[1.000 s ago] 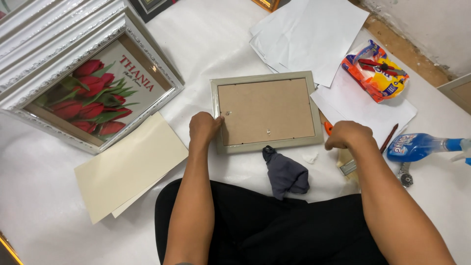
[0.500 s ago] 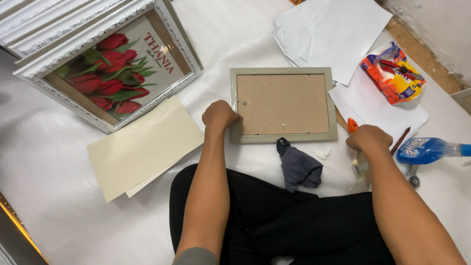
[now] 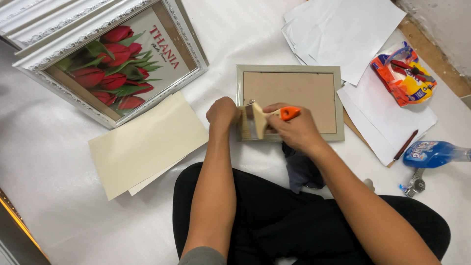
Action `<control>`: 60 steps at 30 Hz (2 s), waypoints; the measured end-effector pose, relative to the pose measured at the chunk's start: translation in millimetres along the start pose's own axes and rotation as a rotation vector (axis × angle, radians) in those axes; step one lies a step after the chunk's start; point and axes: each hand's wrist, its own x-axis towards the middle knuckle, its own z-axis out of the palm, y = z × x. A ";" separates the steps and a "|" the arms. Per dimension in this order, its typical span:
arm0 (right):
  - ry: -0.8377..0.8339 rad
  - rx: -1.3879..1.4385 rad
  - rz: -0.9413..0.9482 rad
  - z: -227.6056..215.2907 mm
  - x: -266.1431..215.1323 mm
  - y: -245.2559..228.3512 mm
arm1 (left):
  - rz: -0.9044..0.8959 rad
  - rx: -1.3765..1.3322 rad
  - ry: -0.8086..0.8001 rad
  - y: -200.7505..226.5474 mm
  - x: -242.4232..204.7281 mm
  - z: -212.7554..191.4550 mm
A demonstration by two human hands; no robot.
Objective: Assembling a picture frame by cleaning the glass and inserting the backing board.
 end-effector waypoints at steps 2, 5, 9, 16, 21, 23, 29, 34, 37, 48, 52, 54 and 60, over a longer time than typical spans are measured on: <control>0.006 -0.052 -0.010 -4.9 8.4 22.6 | 0.005 -0.017 -0.016 11.3 -24.4 -15.8; 0.032 -0.130 -0.030 -33.7 18.5 50.4 | 0.003 -0.031 -0.043 17.8 -43.6 -28.4; 0.149 -0.339 0.005 -119.8 39.3 83.0 | -0.004 -0.009 -0.069 20.9 -43.5 -32.1; 0.260 -0.071 0.024 -154.7 14.2 64.9 | 0.007 -0.013 -0.035 22.6 -49.8 -33.7; 0.319 -0.385 0.151 -170.3 33.1 89.3 | -0.016 0.011 -0.066 25.4 -52.9 -35.8; 0.329 -0.380 0.133 -175.8 30.1 82.4 | -0.020 0.024 -0.074 30.7 -59.2 -40.7; 0.252 -0.326 0.249 -172.9 45.1 91.5 | -0.007 0.001 -0.059 35.2 -59.0 -36.9; 0.268 -0.394 0.162 -173.4 95.7 83.6 | 0.010 -0.004 -0.066 31.2 -52.6 -35.1; 0.286 -0.400 0.105 -165.7 124.3 69.2 | 0.000 -0.021 -0.068 29.6 -48.9 -34.9; 0.134 -0.663 -0.256 -29.4 141.2 34.2 | 0.007 -0.150 0.070 30.1 -47.4 -39.2; -0.015 -0.400 -0.256 -6.8 104.1 -31.9 | -0.003 -0.178 0.125 26.7 -44.2 -37.5; 0.052 -0.265 -0.300 -0.6 115.2 -39.9 | 0.014 -0.243 0.165 29.3 -50.5 -40.0; -0.093 -0.345 -0.213 6.1 89.4 -36.9 | 0.024 -0.337 0.217 39.3 -73.7 -60.9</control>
